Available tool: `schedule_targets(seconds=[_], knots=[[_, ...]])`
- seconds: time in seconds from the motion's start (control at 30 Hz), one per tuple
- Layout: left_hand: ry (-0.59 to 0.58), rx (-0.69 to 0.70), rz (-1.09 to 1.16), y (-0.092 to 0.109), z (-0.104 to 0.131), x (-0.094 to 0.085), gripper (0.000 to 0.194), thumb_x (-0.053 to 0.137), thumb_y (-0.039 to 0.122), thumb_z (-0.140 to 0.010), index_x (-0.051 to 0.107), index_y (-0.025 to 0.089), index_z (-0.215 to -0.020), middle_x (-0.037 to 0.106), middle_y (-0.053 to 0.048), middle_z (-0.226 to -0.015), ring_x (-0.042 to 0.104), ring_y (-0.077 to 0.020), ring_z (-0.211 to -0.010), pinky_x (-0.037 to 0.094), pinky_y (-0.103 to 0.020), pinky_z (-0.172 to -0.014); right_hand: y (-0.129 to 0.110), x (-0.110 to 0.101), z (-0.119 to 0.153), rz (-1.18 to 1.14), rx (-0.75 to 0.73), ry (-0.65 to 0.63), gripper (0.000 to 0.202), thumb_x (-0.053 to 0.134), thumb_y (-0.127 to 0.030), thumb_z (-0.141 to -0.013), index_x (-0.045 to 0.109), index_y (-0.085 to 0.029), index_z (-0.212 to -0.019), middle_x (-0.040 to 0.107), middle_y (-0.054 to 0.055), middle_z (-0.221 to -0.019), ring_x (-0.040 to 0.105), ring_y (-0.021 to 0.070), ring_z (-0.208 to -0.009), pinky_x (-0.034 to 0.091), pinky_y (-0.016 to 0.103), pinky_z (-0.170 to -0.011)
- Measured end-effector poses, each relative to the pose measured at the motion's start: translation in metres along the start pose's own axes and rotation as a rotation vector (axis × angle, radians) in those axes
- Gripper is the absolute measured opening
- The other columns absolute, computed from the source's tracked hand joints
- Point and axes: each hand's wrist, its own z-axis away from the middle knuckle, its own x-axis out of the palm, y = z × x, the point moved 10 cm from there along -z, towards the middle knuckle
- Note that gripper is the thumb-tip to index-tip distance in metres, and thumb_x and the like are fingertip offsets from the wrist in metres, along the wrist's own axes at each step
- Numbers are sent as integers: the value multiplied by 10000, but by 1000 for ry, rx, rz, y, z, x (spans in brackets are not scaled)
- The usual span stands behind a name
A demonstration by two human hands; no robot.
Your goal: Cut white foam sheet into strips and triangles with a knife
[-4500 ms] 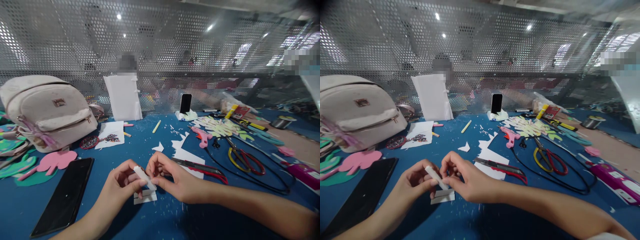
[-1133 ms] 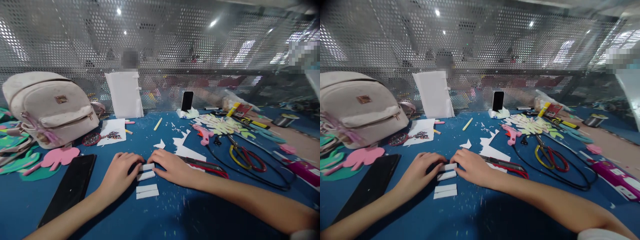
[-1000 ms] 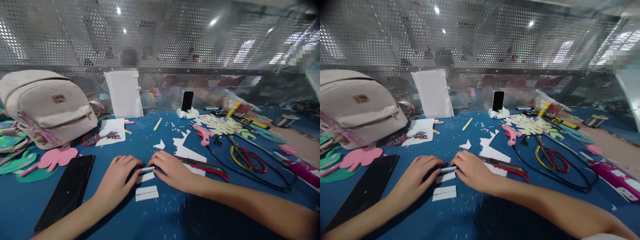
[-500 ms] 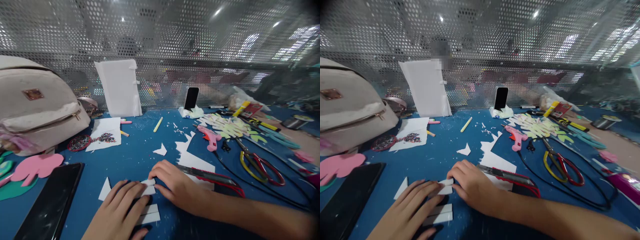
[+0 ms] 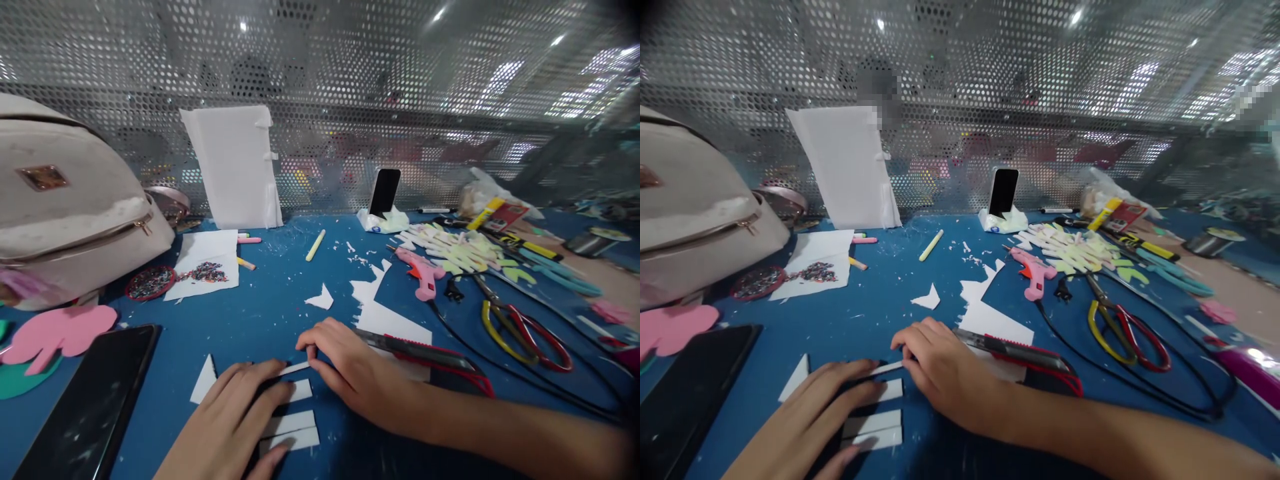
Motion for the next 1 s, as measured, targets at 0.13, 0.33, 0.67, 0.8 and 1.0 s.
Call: schedule_targets(seconds=[0.13, 0.33, 0.67, 0.8, 1.0], knots=[[-18, -84, 90, -9, 3, 2, 382, 489, 383, -1024, 574, 271, -1379, 668, -75, -1384, 715, -252, -1126, 624, -307, -903, 0, 0, 2, -12, -14, 25, 213, 465, -85, -1006, 587, -213, -1125, 651, 65, -1101, 569, 221, -1015, 472, 388, -965], [33, -79, 111, -15, 11, 13, 457, 488, 394, -1007, 523, 279, -1448, 629, -85, -1431, 670, -272, -1212, 597, -344, -983, -1, 0, 4, -47, -46, 44, 254, 495, -98, -1000, 569, -214, -1213, 622, 88, -1197, 551, 244, -1134, 451, 408, -1034], [-83, -93, 99, -7, 2, 11, 671, 720, 423, -889, 421, 258, -1467, 680, -88, -1342, 680, -295, -1179, 595, -401, -984, -5, 2, 5, -53, -66, -22, 395, 736, -297, -899, 566, -195, -1241, 638, 95, -1220, 550, 278, -1139, 429, 426, -1012], [-93, -93, 116, -10, 2, 18, 687, 749, 335, -837, 431, 260, -1442, 681, -83, -1326, 682, -296, -1154, 578, -417, -993, -9, 6, 4, -44, -153, -23, 698, 864, -492, -720, 564, -176, -1265, 638, 111, -1226, 554, 301, -1118, 415, 451, -997], [-90, -90, 138, -8, 4, 15, 614, 651, 207, -857, 427, 257, -1427, 682, -58, -1307, 664, -253, -1165, 523, -393, -1058, -13, 12, 6, -54, -220, -47, 734, 849, -455, -699, 542, -174, -1305, 635, 115, -1248, 545, 300, -1155, 399, 443, -1012]])
